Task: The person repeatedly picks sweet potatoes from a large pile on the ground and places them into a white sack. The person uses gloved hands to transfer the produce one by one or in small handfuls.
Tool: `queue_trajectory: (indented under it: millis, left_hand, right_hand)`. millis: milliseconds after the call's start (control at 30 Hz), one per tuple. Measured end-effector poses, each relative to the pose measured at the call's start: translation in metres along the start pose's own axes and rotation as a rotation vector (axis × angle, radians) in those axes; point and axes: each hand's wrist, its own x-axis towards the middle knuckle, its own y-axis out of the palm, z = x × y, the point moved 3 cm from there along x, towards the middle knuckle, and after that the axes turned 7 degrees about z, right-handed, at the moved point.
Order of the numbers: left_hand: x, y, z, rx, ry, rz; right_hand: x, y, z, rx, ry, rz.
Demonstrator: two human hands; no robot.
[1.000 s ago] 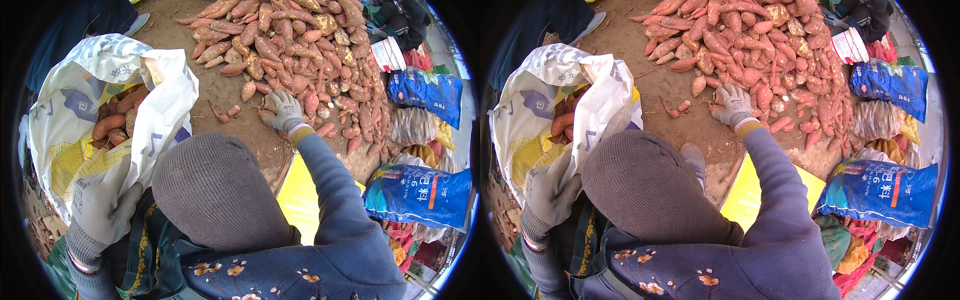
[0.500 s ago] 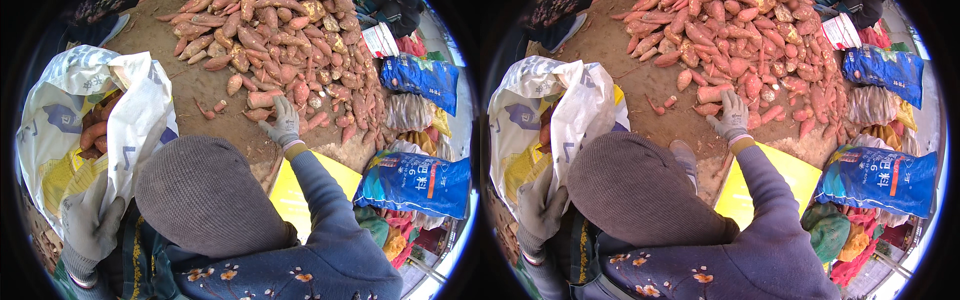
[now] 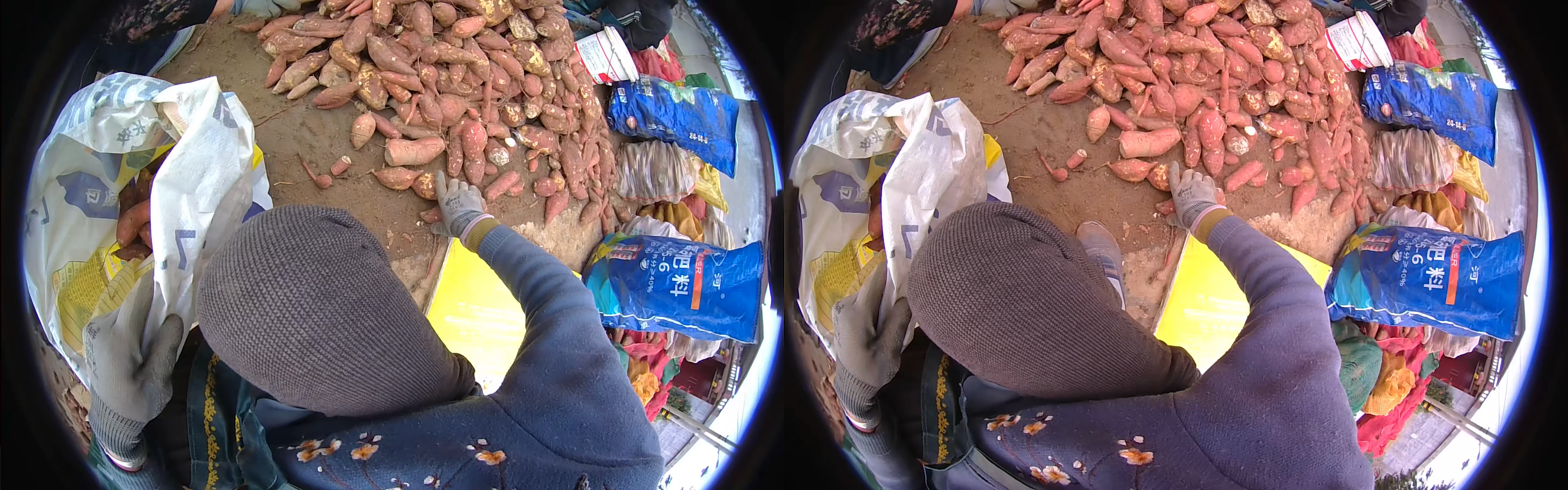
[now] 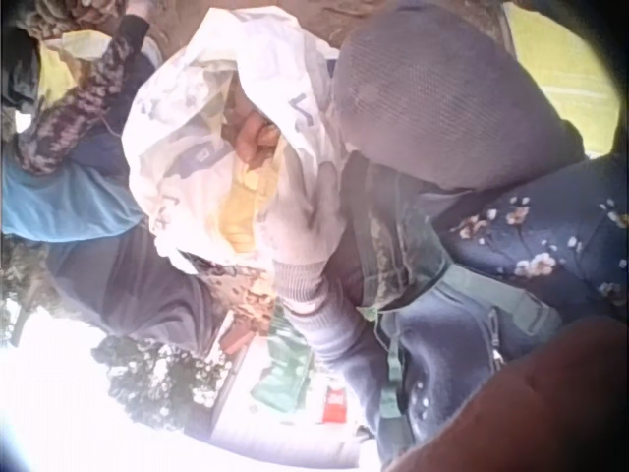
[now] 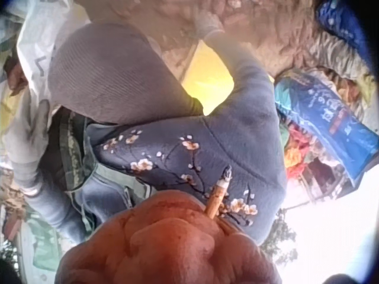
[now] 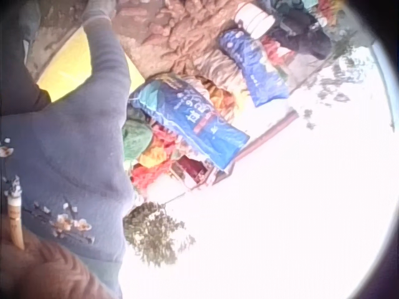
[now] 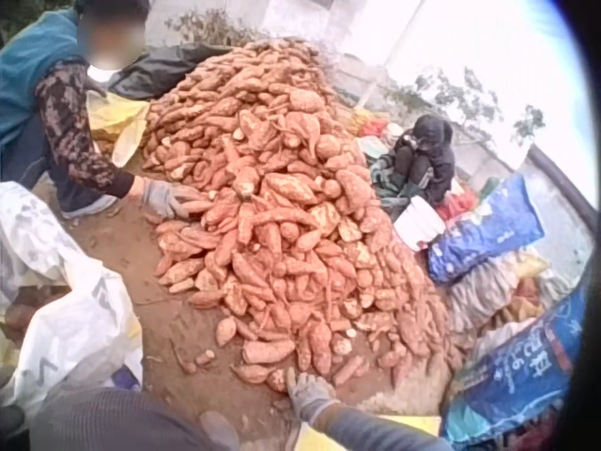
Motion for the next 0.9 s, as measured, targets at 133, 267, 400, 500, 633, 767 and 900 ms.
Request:
queue_trajectory:
  millis: [133, 267, 400, 500, 633, 767, 900]
  left_hand:
    - [-0.005, 0.0, 0.005, 0.044, 0.009, 0.017]
    - [-0.007, 0.0, 0.007, -0.077, -0.063, 0.031]
    - [-0.002, 0.001, 0.004, -0.074, -0.051, 0.04]
    - [0.001, 0.0, 0.004, -0.144, -0.095, 0.062]
    - [0.001, -0.005, 0.002, -0.081, -0.112, 0.077]
    - [0.002, -0.005, 0.002, -0.182, -0.148, 0.104]
    - [0.002, -0.005, -0.001, -0.127, -0.138, 0.081]
  right_hand:
    - [0.006, -0.001, -0.01, 0.014, -0.052, -0.287]
    - [-0.002, 0.026, 0.006, 0.115, 0.051, -0.075]
    - [-0.01, 0.036, 0.015, 0.288, 0.163, -0.078]
    - [0.001, 0.033, 0.001, 0.541, 0.183, -0.043]
    - [0.014, 0.033, -0.015, 0.935, 0.079, -0.209]
    - [0.012, 0.05, -0.021, 1.892, -0.092, -0.296]
    - [0.002, 0.058, -0.014, 2.213, -0.229, -0.342]
